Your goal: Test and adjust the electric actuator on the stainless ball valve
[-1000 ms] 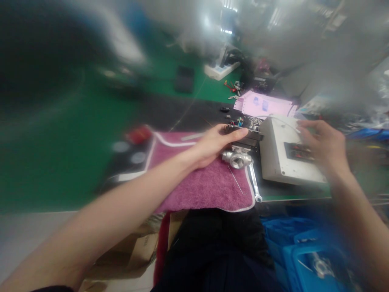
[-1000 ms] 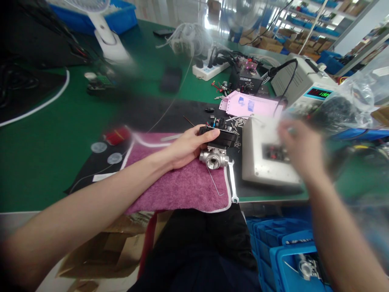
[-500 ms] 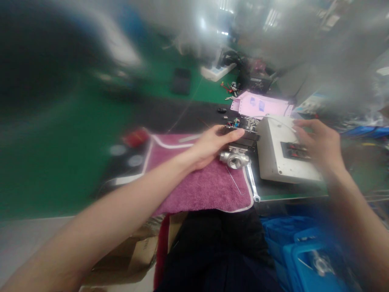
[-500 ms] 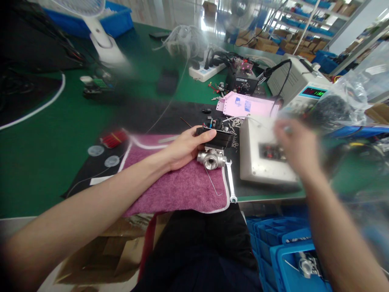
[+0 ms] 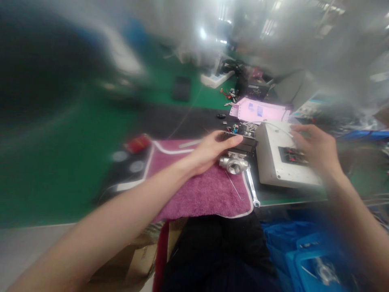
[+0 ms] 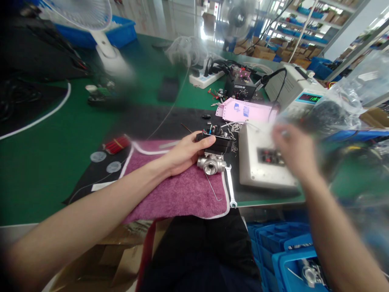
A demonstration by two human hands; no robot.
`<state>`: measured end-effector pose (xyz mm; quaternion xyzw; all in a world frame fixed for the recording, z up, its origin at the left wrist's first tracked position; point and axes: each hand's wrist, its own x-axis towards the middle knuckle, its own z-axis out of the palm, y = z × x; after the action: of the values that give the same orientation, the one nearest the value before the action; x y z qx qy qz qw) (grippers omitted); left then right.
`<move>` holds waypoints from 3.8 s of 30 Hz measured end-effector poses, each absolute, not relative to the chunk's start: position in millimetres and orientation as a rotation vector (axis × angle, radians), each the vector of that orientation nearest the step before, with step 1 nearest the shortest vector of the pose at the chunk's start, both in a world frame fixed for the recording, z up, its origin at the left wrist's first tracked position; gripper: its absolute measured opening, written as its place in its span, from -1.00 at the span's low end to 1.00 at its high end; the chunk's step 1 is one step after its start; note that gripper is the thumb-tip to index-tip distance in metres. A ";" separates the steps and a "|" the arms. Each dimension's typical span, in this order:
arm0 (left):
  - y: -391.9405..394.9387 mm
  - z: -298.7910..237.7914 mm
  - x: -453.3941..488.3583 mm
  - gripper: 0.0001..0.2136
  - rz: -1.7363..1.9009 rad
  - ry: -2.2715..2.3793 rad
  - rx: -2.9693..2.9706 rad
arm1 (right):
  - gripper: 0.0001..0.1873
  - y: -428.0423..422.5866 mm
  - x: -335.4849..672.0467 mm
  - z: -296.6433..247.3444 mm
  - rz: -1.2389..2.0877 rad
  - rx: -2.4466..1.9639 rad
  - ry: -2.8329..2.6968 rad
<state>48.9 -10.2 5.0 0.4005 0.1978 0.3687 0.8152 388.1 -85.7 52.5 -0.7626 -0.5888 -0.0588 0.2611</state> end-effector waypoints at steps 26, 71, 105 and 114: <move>-10.6 7.1 45.1 -0.54 0.818 0.418 0.904 | -0.61 -41.0 254.7 92.1 0.992 -1.626 -1.756; -11.2 5.6 47.7 -0.59 0.788 0.325 0.894 | -0.56 -52.6 230.2 87.4 0.723 -1.715 -1.609; -10.1 4.8 47.4 -0.57 0.807 0.328 0.856 | -0.62 -49.0 233.5 80.7 0.728 -1.699 -1.588; -7.7 0.2 47.1 -0.55 0.812 0.355 0.864 | -0.61 -46.7 238.0 75.6 0.751 -1.648 -1.562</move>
<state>47.1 -7.7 0.2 0.4052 0.1665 0.3805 0.8145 238.0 -46.7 75.6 -0.6413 -0.6076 0.2922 0.3663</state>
